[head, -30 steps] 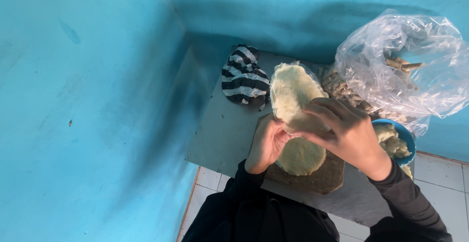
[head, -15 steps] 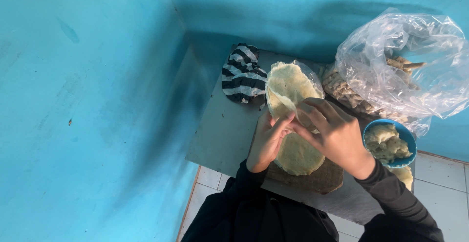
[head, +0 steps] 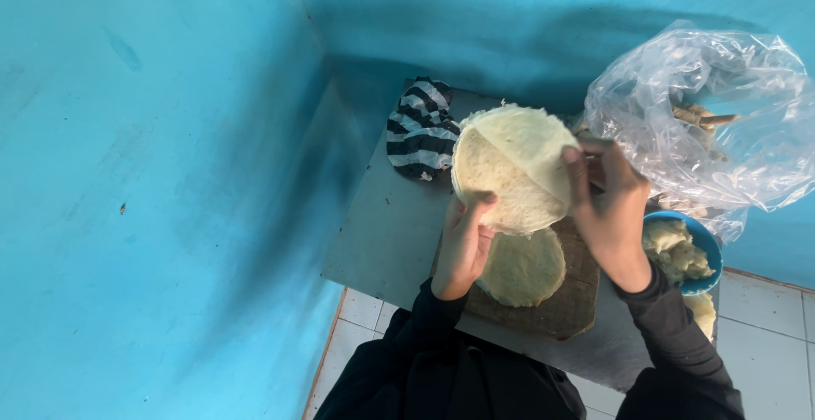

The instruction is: The person sits at a small table and peels a thin layer off a large round flatbread, working around its edge by hand. They set the peeled layer aside on the cutting board and continue peeling the remaining flatbread.

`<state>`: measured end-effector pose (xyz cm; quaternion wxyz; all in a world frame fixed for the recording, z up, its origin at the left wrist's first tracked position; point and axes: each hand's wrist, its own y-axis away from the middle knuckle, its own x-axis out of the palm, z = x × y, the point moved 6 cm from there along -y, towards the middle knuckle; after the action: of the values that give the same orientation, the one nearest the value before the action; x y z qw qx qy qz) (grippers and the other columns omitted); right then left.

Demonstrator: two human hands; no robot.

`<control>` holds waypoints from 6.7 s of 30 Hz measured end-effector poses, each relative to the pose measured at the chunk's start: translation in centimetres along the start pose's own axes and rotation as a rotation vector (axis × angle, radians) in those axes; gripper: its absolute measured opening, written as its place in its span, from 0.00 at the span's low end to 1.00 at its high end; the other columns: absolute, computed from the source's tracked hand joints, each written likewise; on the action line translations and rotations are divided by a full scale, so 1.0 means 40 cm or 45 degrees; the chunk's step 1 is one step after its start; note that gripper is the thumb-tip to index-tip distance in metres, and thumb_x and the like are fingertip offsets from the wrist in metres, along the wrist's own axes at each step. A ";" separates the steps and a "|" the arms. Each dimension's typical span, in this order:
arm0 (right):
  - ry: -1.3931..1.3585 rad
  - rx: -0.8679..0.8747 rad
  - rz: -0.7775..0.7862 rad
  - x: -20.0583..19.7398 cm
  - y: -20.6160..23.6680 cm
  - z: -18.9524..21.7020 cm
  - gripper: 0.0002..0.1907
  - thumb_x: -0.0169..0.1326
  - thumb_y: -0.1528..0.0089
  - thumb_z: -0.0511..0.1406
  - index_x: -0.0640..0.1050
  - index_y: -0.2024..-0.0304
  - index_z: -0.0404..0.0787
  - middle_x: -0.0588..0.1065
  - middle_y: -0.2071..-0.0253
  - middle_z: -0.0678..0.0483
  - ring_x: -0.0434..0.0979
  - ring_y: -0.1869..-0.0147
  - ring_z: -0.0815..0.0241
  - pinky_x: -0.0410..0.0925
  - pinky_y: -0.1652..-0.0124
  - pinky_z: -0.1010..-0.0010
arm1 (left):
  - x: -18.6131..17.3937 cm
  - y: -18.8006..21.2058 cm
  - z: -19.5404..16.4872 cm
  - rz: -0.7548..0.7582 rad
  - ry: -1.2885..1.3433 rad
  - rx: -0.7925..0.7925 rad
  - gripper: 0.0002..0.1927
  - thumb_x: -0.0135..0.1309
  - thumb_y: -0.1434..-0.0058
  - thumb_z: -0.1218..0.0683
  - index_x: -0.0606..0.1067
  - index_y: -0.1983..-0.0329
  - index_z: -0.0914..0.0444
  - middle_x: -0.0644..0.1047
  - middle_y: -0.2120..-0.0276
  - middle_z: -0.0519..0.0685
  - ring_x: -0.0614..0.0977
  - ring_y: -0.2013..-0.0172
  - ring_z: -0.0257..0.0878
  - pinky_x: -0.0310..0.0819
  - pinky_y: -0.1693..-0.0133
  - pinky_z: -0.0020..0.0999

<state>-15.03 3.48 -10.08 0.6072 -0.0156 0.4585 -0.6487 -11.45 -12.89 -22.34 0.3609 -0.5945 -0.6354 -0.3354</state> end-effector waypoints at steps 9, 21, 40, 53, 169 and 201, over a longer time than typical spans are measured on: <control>-0.225 0.191 -0.005 0.007 -0.021 -0.007 0.09 0.54 0.24 0.35 0.75 0.54 0.32 0.73 0.70 0.55 0.68 0.69 0.71 0.60 0.70 0.77 | -0.025 0.020 0.023 -0.049 0.160 -0.013 0.16 0.52 0.37 0.64 0.65 0.47 0.72 0.73 0.44 0.59 0.78 0.41 0.50 0.76 0.40 0.51; -0.016 -0.112 -0.072 -0.011 -0.075 0.009 0.07 0.62 0.29 0.31 0.77 0.56 0.34 0.75 0.69 0.57 0.65 0.75 0.73 0.56 0.75 0.77 | 0.055 0.070 -0.047 0.046 -0.069 -0.077 0.28 0.55 0.29 0.54 0.61 0.31 0.69 0.72 0.40 0.55 0.78 0.43 0.41 0.77 0.43 0.40; 0.271 -0.237 0.032 -0.139 -0.149 -0.117 0.10 0.66 0.24 0.33 0.78 0.55 0.34 0.79 0.66 0.49 0.77 0.69 0.63 0.67 0.67 0.75 | -0.132 0.125 -0.069 -0.239 -0.326 -0.206 0.21 0.56 0.32 0.55 0.70 0.39 0.69 0.78 0.48 0.54 0.82 0.51 0.40 0.79 0.52 0.34; 0.011 -0.067 0.521 -0.049 0.244 -0.012 0.09 0.63 0.37 0.34 0.82 0.56 0.36 0.82 0.65 0.52 0.80 0.73 0.63 0.69 0.74 0.72 | -0.179 0.246 -0.232 -0.292 -0.268 0.324 0.23 0.55 0.29 0.57 0.68 0.35 0.71 0.75 0.42 0.54 0.78 0.43 0.40 0.75 0.44 0.37; -0.272 0.161 0.408 0.079 0.075 0.060 0.06 0.57 0.35 0.29 0.76 0.56 0.33 0.75 0.62 0.51 0.75 0.64 0.62 0.66 0.64 0.71 | -0.050 0.008 0.077 0.128 0.192 -0.349 0.17 0.45 0.28 0.56 0.69 0.39 0.69 0.76 0.49 0.52 0.79 0.48 0.38 0.74 0.45 0.37; -0.718 0.213 0.460 0.138 0.077 0.029 0.09 0.56 0.34 0.29 0.72 0.52 0.32 0.75 0.59 0.51 0.80 0.53 0.63 0.73 0.53 0.71 | -0.041 -0.017 0.078 0.070 0.087 -0.093 0.26 0.47 0.22 0.43 0.64 0.30 0.65 0.72 0.43 0.51 0.75 0.43 0.38 0.71 0.42 0.39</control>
<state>-13.43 -1.12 -14.28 0.8143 -0.0629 0.2132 -0.5361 -12.27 -11.10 -25.36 0.3695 -0.6127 -0.5936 -0.3684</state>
